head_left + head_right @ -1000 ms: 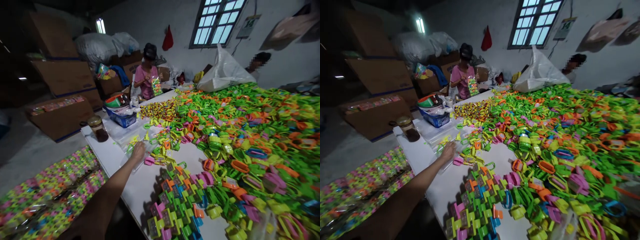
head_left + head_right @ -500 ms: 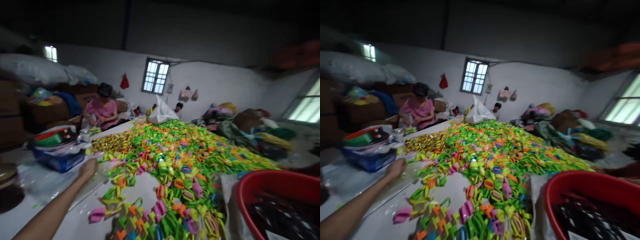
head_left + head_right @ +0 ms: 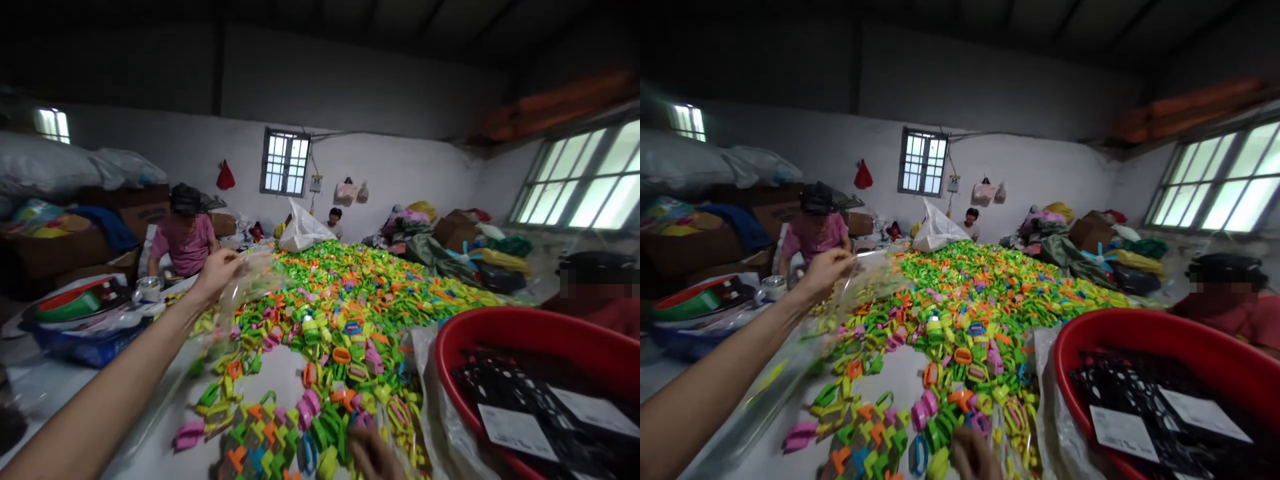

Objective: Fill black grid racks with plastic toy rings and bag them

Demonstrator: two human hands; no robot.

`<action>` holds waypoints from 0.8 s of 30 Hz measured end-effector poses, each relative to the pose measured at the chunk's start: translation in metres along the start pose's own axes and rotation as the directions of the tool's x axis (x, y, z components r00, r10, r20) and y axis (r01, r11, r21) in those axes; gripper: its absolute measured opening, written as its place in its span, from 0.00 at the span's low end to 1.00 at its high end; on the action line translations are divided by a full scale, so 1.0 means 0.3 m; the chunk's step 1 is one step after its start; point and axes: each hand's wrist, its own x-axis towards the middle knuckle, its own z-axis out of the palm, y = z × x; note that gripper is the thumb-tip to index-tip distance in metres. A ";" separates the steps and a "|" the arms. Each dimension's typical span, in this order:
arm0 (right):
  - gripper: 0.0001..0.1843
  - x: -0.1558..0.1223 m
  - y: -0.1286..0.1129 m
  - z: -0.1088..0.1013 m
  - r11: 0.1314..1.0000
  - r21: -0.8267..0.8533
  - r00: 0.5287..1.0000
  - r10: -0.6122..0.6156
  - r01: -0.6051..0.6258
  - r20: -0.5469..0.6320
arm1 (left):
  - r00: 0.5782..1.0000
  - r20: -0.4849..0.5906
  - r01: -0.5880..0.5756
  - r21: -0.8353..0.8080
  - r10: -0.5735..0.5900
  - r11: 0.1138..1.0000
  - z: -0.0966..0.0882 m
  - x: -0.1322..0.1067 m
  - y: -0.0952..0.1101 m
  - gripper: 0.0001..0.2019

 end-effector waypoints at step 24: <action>0.32 0.277 -0.087 0.105 0.739 0.670 0.888 0.356 -0.075 -0.293 | 0.954 0.278 0.248 -0.506 -0.116 0.826 0.191 -0.218 0.256 0.08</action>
